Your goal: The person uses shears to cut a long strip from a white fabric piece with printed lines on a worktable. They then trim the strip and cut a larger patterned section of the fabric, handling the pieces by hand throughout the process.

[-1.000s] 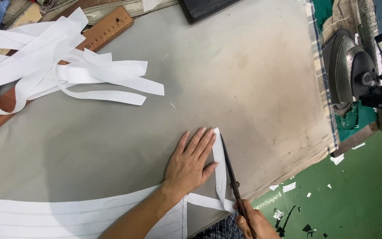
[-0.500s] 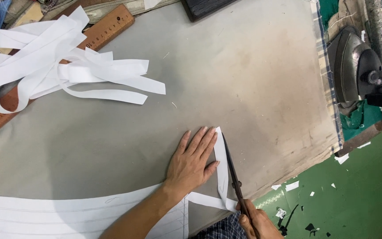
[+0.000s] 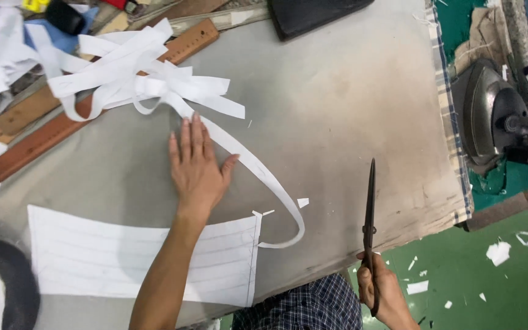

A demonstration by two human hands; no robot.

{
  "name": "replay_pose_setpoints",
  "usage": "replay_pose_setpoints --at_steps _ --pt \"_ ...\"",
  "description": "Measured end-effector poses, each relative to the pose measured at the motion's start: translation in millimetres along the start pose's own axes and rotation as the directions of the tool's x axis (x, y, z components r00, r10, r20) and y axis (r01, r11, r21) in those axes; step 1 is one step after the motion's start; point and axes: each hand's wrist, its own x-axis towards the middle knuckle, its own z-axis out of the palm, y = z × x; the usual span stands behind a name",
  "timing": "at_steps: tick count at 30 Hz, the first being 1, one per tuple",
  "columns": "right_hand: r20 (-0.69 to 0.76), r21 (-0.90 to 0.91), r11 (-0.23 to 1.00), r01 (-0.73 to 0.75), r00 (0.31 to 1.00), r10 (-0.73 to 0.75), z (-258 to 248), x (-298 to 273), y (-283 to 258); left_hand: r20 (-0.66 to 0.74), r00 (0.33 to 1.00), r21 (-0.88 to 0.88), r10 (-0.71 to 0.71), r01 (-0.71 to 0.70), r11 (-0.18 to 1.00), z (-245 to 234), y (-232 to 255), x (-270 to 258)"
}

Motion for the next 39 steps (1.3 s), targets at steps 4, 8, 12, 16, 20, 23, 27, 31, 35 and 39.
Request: replay_pose_setpoints --at_steps 4,8,12,16,20,23,27,31,35,39 --pt "0.03 -0.161 0.975 0.156 0.988 -0.153 -32.8 27.6 20.0 -0.299 0.952 0.076 -0.061 0.088 0.993 -36.3 14.9 -53.4" --pt "0.118 -0.334 0.902 0.275 0.961 -0.25 -74.1 45.6 23.5 -0.249 0.967 -0.366 -0.053 -0.044 0.929 -27.6 66.5 -124.6" --pt "0.211 -0.295 0.932 0.212 0.966 -0.153 -111.1 56.9 3.6 0.214 0.976 -0.313 -0.034 0.102 0.944 -3.9 133.9 -178.7" --pt "0.249 -0.316 0.856 0.409 0.907 -0.341 -126.4 75.6 -2.7 0.002 0.965 -0.377 -0.262 0.243 0.894 2.2 224.9 -202.8" --pt "0.27 -0.344 0.814 0.468 0.88 -0.392 -134.1 80.9 -6.3 0.279 0.96 -0.67 0.008 0.189 0.718 -30.7 280.8 -196.6" --pt "0.261 -0.337 0.804 0.49 0.869 -0.42 -145.9 85.3 5.5 0.157 0.984 -0.745 0.088 0.06 0.664 -19.2 276.0 -204.7" --pt "0.224 -0.311 0.838 0.448 0.892 -0.393 -162.1 73.1 17.0 -0.258 0.966 -0.539 0.022 -0.162 0.827 1.5 241.3 -187.8" --pt "0.167 -0.211 0.875 0.435 0.898 -0.406 -162.6 56.2 28.7 -0.349 0.906 -0.379 0.24 -0.371 0.848 -8.4 231.5 -117.0" --pt "0.095 -0.077 0.91 0.407 0.912 -0.4 -150.9 41.0 30.1 0.098 0.88 -0.215 0.465 -0.438 0.873 9.2 238.6 -83.1" --pt "0.05 -0.02 0.931 0.365 0.93 -0.364 -129.9 30.5 16.7 0.033 0.895 -0.283 0.445 -0.418 0.863 -3.1 224.8 -74.7"
